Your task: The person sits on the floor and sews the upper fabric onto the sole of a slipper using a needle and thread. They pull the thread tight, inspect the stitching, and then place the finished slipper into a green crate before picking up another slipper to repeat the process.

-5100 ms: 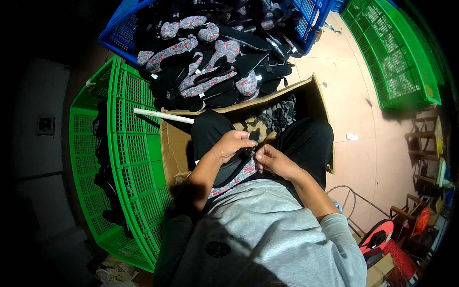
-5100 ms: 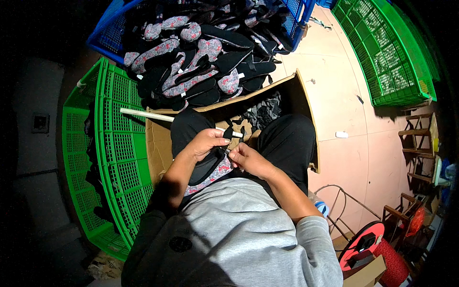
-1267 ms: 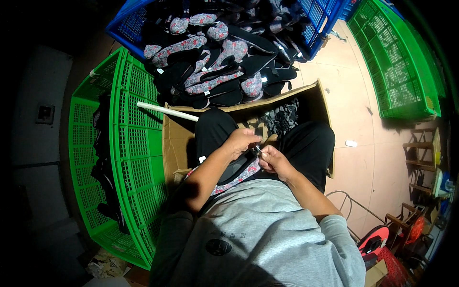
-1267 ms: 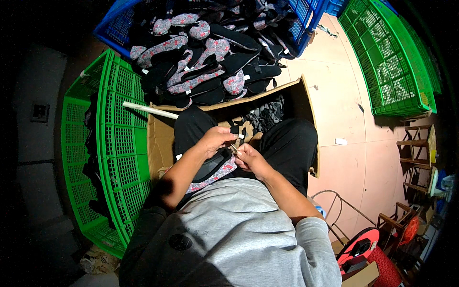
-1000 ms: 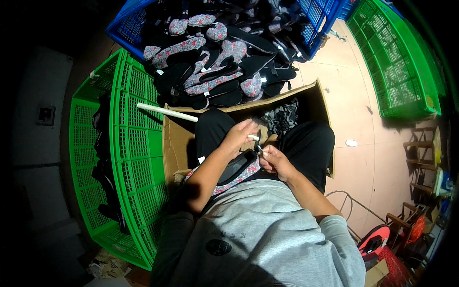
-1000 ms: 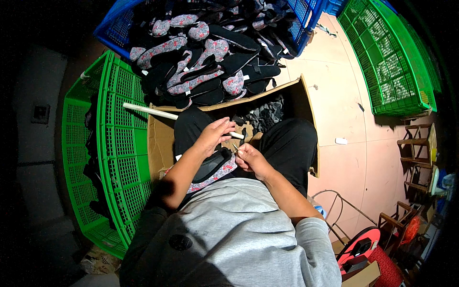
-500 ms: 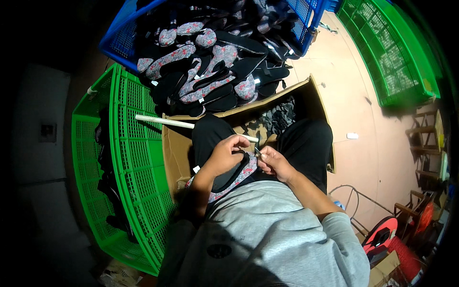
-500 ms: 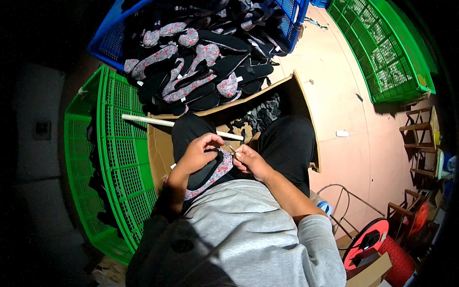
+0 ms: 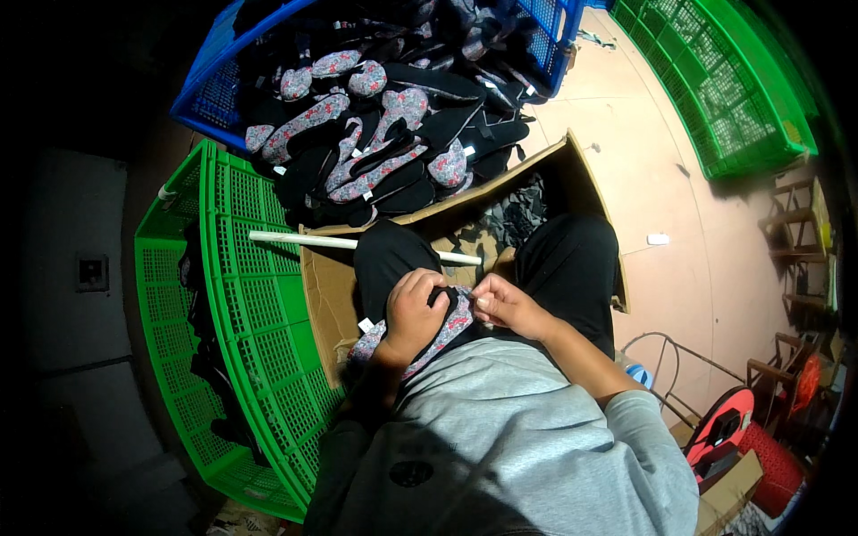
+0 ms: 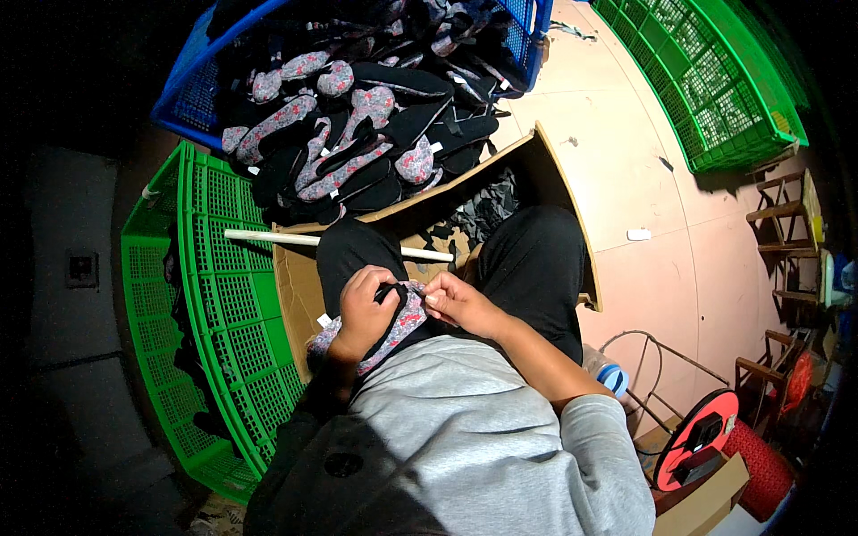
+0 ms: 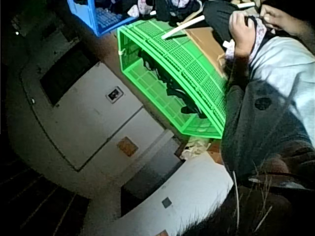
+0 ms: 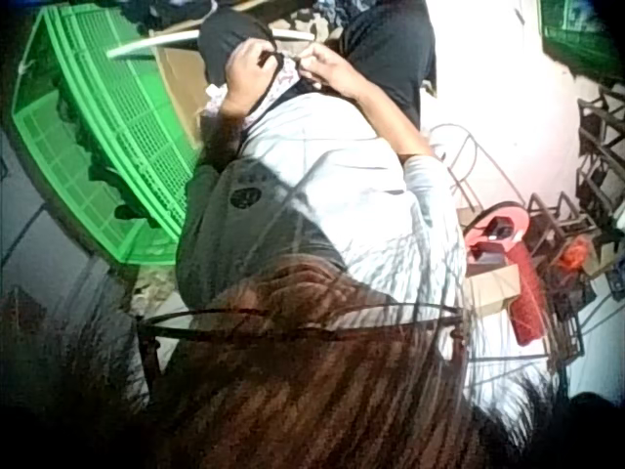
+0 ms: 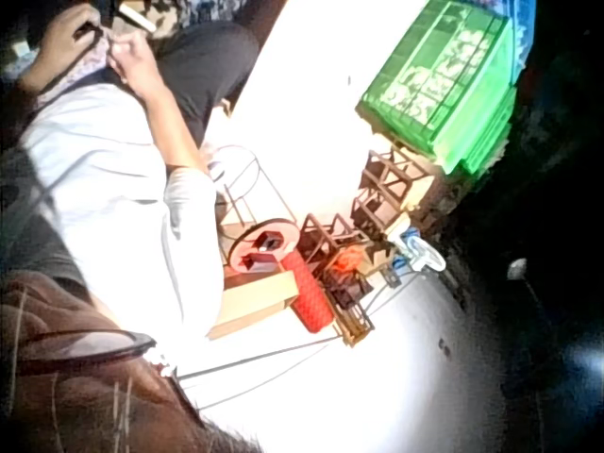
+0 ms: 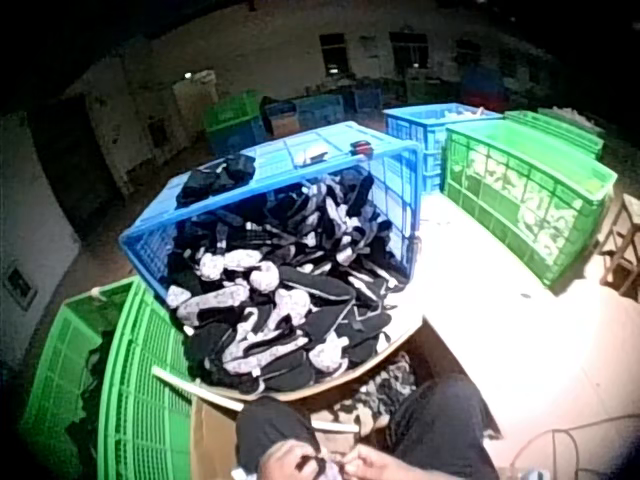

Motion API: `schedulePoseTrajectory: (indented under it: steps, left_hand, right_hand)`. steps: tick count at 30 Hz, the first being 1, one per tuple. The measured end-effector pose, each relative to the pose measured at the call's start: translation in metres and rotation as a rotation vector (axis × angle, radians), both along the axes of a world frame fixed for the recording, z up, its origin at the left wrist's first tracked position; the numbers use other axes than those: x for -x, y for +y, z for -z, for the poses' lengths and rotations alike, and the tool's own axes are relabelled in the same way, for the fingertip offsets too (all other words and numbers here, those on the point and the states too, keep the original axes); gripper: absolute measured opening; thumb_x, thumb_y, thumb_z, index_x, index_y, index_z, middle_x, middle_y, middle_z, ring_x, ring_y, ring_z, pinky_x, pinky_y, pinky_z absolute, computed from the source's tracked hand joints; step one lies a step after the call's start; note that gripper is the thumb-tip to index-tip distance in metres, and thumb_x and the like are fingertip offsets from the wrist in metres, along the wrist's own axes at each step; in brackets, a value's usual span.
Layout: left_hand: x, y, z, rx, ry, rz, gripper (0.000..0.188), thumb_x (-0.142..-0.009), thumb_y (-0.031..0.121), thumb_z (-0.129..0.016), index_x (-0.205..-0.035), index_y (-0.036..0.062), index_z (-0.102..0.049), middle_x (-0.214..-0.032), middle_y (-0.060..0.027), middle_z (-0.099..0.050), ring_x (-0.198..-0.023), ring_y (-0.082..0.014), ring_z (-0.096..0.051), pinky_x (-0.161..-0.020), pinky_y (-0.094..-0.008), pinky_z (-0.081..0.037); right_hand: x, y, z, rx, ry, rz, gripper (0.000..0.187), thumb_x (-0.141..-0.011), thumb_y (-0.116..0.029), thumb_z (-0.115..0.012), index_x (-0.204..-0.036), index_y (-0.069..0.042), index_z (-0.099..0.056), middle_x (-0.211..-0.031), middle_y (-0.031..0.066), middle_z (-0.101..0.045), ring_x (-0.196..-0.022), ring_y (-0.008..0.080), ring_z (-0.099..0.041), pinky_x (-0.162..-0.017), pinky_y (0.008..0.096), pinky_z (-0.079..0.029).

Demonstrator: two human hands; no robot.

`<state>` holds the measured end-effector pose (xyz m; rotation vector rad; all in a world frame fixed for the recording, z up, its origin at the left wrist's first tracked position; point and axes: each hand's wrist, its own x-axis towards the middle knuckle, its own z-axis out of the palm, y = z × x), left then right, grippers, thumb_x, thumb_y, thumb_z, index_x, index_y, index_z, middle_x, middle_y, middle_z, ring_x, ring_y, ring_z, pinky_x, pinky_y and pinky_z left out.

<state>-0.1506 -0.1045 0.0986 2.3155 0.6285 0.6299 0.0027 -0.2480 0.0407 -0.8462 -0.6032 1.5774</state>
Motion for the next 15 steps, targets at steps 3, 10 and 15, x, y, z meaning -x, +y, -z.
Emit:
schedulePoseTrajectory:
  steps: [3,10,15]
  left_hand:
    - [0.001,-0.001,0.001,-0.048,-0.025,0.019,0.021,-0.066,-0.002,-0.068,-0.085,0.0031,-0.058,-0.084,-0.0113,-0.062,-0.08,-0.0329,-0.061,-0.07,-0.0399,-0.05]
    - [0.0,-0.005,-0.003,-0.09,-0.079,0.071,0.023,-0.064,-0.005,-0.068,-0.083,0.0032,-0.058,-0.083,-0.0123,-0.064,-0.077,-0.0316,-0.063,-0.068,-0.0375,-0.051]
    - [-0.001,-0.006,-0.002,-0.103,-0.085,0.075,0.024,-0.064,-0.006,-0.069,-0.083,0.0032,-0.058,-0.082,-0.0119,-0.064,-0.076,-0.0315,-0.063,-0.067,-0.0377,-0.051]
  right_hand:
    - [-0.001,0.0,0.001,0.01,-0.048,-0.022,0.019,-0.102,-0.027,-0.051,-0.11,-0.009,-0.048,-0.082,0.0011,-0.051,-0.065,0.006,-0.04,-0.055,0.0196,-0.032]
    - [-0.007,0.003,-0.004,-0.007,-0.182,-0.048,0.019,-0.101,-0.023,-0.052,-0.108,-0.006,-0.047,-0.079,-0.0009,-0.052,-0.066,0.0056,-0.043,-0.057,0.0209,-0.037]
    - [-0.01,0.004,-0.003,-0.025,-0.271,-0.065,0.02,-0.101,-0.025,-0.052,-0.107,-0.006,-0.048,-0.079,-0.0011,-0.051,-0.067,0.006,-0.044,-0.058,0.022,-0.039]
